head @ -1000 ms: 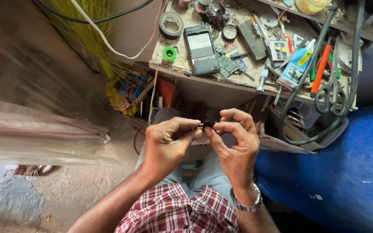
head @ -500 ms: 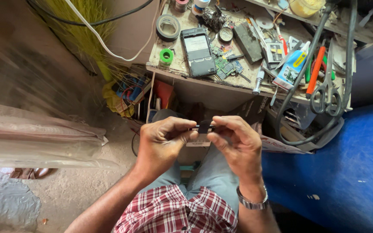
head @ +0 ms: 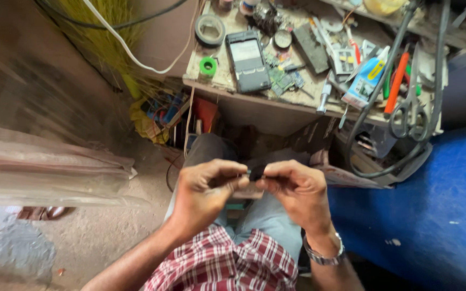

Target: The person handles a small electronic component, likely a battery, and applies black tape to its edges. They then place the component into a phone casing and inspect the fit. The person uses scissors to cut a piece of tape and continues to adjust the component within the casing.

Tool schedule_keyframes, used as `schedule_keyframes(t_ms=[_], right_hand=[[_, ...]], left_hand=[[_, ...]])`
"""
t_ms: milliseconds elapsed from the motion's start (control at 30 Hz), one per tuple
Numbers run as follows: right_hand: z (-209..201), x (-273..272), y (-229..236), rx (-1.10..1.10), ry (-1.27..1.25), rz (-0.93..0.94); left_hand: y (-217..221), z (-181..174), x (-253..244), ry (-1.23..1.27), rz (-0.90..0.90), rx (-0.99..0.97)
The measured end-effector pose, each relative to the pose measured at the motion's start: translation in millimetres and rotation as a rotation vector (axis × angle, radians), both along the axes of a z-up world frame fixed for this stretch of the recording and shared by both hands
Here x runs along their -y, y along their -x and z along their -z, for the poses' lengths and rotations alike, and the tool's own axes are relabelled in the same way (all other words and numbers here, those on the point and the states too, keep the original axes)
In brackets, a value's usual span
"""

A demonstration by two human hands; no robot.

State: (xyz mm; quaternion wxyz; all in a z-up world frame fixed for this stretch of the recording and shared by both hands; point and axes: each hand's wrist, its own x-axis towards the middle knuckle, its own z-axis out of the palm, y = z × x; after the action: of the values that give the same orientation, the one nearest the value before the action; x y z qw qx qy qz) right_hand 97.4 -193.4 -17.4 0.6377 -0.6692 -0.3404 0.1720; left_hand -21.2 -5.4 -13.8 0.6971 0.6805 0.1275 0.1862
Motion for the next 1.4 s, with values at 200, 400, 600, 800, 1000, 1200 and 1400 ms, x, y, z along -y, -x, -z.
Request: schedule_keyframes(t_ms=[200, 400, 600, 800, 1000, 1200, 1400], right_hand=[[55, 41, 68, -0.397, 0.263, -0.016], [71, 68, 115, -0.492, 0.369, -0.020], [69, 74, 118, -0.339, 0.463, -0.030], [73, 78, 124, -0.510, 0.340, -0.057], [72, 77, 128, -0.210, 0.292, -0.042], [57, 71, 120, 0.107, 0.325, -0.146], [59, 71, 119, 0.149, 0.302, -0.175]], left_hand=[[71, 63, 35, 0.179, 0.086, -0.318], [110, 75, 47, 0.302, 0.229, -0.484], [104, 60, 45, 0.044, 0.278, -0.375], [107, 63, 50, 0.016, 0.249, -0.333], [109, 64, 52, 0.051, 0.235, -0.311], [109, 64, 51, -0.069, 0.275, -0.246], [110, 69, 52, -0.139, 0.292, -0.232]])
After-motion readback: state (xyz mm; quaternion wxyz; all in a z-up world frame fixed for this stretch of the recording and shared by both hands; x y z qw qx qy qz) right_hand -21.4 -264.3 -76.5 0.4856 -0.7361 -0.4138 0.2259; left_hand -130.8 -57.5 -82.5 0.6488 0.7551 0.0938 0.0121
